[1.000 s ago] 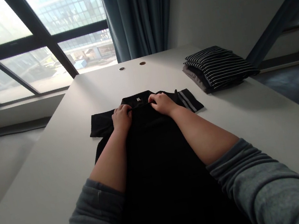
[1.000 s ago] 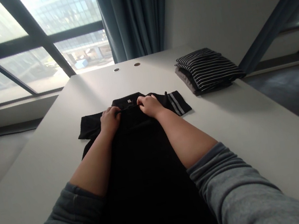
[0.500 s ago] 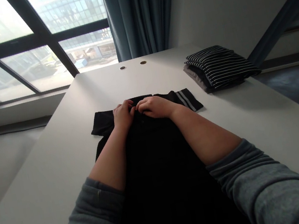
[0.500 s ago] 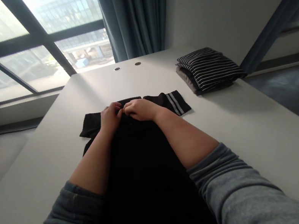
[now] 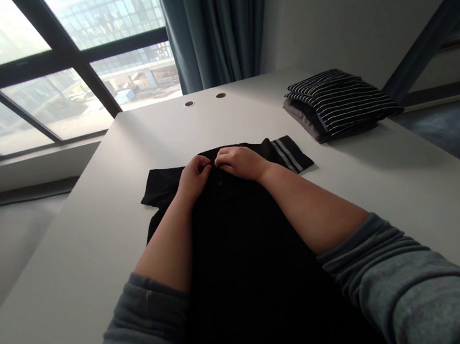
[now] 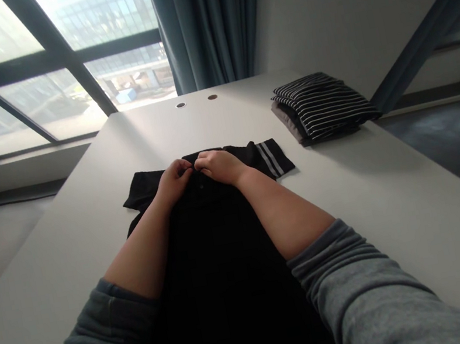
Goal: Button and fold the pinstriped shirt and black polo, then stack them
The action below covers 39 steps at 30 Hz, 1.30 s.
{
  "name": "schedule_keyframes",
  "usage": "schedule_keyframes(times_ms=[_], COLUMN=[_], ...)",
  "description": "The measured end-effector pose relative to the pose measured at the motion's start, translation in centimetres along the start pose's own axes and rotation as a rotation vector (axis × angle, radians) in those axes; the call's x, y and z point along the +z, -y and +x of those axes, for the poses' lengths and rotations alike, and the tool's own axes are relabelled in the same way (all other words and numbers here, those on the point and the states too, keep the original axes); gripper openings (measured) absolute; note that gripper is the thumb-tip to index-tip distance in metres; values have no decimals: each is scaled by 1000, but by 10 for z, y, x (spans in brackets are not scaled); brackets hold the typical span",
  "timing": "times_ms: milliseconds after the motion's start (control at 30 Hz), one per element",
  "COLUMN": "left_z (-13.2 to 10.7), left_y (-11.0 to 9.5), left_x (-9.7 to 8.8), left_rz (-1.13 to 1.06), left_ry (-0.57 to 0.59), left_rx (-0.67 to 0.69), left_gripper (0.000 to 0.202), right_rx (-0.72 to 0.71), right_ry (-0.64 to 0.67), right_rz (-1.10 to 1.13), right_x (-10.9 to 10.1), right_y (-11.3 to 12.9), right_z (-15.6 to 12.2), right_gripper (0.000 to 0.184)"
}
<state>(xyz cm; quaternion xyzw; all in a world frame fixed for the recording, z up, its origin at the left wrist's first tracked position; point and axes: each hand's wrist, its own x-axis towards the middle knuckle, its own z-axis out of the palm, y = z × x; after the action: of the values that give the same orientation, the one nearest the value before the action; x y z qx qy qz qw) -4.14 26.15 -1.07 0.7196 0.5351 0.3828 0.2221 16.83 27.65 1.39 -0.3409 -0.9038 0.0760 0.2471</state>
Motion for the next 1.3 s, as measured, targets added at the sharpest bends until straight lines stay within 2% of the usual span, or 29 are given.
schedule_keyframes(times_ms=[133,267,433,567,700,933,1067,1167,1300], left_z=[1,2,2,1,-2,-8,-7,-5,-5], left_y=[-2,-4,-1,2,-1,-14,-12,-8,-6], left_x=[2,1,0,1,1,5,10,10,7], left_rz=[-17,-61,-143,-188,-97,65,-67,-169,-80], left_ry=[-45,-37,11,56,99,29,11,2,41], left_rx=[-28,-86,-125,-38,14,-14,-41,-76,-71], left_gripper=[10,11,16,17,21,13,13,14,11], right_rx=[-89,-115,-61,-15,23,80,174,224,240], right_ry=[-41,-56,-41,-43,-40,-76,-119,-123,-125], right_rz=[13,39,69,57,38,186,356,379,370], right_x=[1,1,2,2,2,4,4,3,5], right_y=[3,3,0,-3,-2,-3,-4,-2,-3], right_z=[2,2,0,0,1,1,-2,-2,-2], right_gripper=[23,23,22,21,17,13,8,6,6])
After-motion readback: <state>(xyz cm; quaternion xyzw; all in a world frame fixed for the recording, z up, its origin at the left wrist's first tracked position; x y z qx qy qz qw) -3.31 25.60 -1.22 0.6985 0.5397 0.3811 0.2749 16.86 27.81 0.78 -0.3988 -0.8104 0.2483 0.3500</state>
